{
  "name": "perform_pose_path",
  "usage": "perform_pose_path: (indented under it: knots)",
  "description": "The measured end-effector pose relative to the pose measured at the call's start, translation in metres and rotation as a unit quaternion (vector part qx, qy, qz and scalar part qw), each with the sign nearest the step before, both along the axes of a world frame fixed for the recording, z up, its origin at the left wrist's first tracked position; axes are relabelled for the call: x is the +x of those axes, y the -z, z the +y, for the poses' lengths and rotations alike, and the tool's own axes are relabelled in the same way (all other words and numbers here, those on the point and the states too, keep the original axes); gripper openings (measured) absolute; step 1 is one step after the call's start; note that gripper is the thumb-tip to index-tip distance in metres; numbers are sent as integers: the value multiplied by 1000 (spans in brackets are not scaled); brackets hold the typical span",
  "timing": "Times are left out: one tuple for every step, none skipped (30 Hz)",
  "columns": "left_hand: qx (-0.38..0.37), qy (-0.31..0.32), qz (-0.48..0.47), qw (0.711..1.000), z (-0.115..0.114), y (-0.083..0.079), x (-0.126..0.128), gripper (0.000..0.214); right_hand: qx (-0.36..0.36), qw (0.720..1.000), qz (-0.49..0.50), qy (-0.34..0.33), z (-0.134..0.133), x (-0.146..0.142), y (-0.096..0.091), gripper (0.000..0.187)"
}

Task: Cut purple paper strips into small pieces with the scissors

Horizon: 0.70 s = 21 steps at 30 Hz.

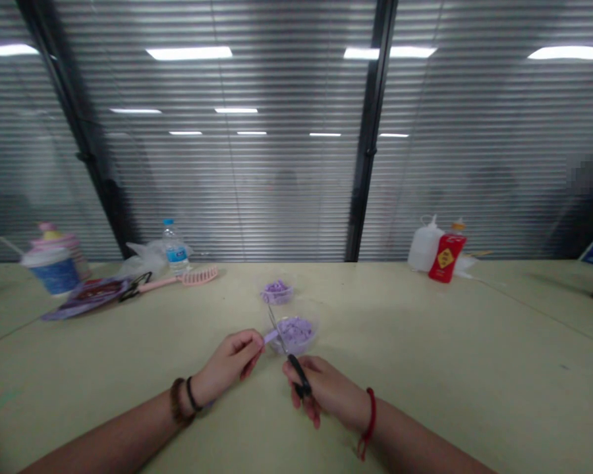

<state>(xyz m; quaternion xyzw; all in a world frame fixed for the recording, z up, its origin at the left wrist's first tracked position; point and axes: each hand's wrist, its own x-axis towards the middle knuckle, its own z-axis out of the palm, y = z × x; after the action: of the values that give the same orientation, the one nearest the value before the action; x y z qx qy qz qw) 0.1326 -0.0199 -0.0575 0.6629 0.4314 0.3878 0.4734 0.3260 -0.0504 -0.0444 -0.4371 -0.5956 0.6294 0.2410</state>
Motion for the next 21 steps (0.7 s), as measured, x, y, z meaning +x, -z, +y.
perform_pose_path:
  knots:
    - [2, -2, 8, 1000, 1, 1, -1, 38, 4, 1000, 3, 4, 0, 0, 0, 56]
    - [3, -5, 15, 1000, 2, 1, -2, 37, 8, 1000, 5, 8, 0, 1, 0, 56]
    - [3, -9, 18, 1000, 3, 2, -3, 36, 13, 1000, 2, 13, 1, 1, 0, 55]
    - [2, -13, 20, 1000, 4, 2, -3, 35, 17, 1000, -2, 19, 1, 2, 0, 54]
    - [2, -18, 20, 1000, 5, 2, -4, 34, 21, 999, -7, 24, 2, 2, 1, 53]
    - [2, -22, 20, 1000, 6, 2, -4, 32, 24, 999, -11, 30, 2, 2, 1, 53]
    - [3, -26, 19, 999, 6, 3, -4, 31, 25, 999, -13, 35, 3, 2, 2, 52]
    - [5, -31, 17, 999, 7, 3, -4, 30, 26, 999, -15, 40, 3, 3, 3, 52]
    - [8, -36, 15, 999, 7, 3, -5, 30, 27, 999, -14, 43, 4, 3, 4, 52]
    - [11, -42, 12, 999, 8, 3, -5, 30, 27, 999, -11, 45, 4, 3, 4, 52]
    - [13, -49, 10, 999, 9, 4, -5, 29, 24, 999, -5, 45, 5, 3, 5, 52]
    - [15, -58, 10, 998, 9, 4, -5, 28, 16, 999, 3, 43, 5, 3, 5, 52]
    - [16, -68, 11, 998, 10, 4, -6, 27, 4, 999, 10, 37, 5, 4, 4, 53]
    - [18, -78, 12, 997, 10, 5, -6, 26, -8, 999, 15, 28, 4, 4, 4, 54]
    - [20, -86, 14, 996, 11, 5, -6, 25, -19, 1000, 17, 16, 4, 4, 3, 55]
    - [23, -94, 15, 995, 11, 4, -6, 24, -27, 1000, 15, 6, 3, 4, 3, 56]
    - [24, -100, 14, 995, 10, 4, -6, 23, -33, 999, 11, -4, 2, 4, 2, 57]
    - [24, -103, 13, 994, 9, 3, -5, 22, -36, 999, 7, -11, 1, 4, 2, 57]
    - [24, -104, 12, 994, 8, 2, -4, 22, -38, 999, 5, -16, 0, 3, 2, 57]
    - [24, -106, 13, 994, 6, 1, -3, 22, -41, 999, 5, -20, 0, 3, 1, 57]
    - [23, -107, 14, 994, 5, 1, -2, 22, -42, 999, 5, -24, -1, 3, 1, 56]
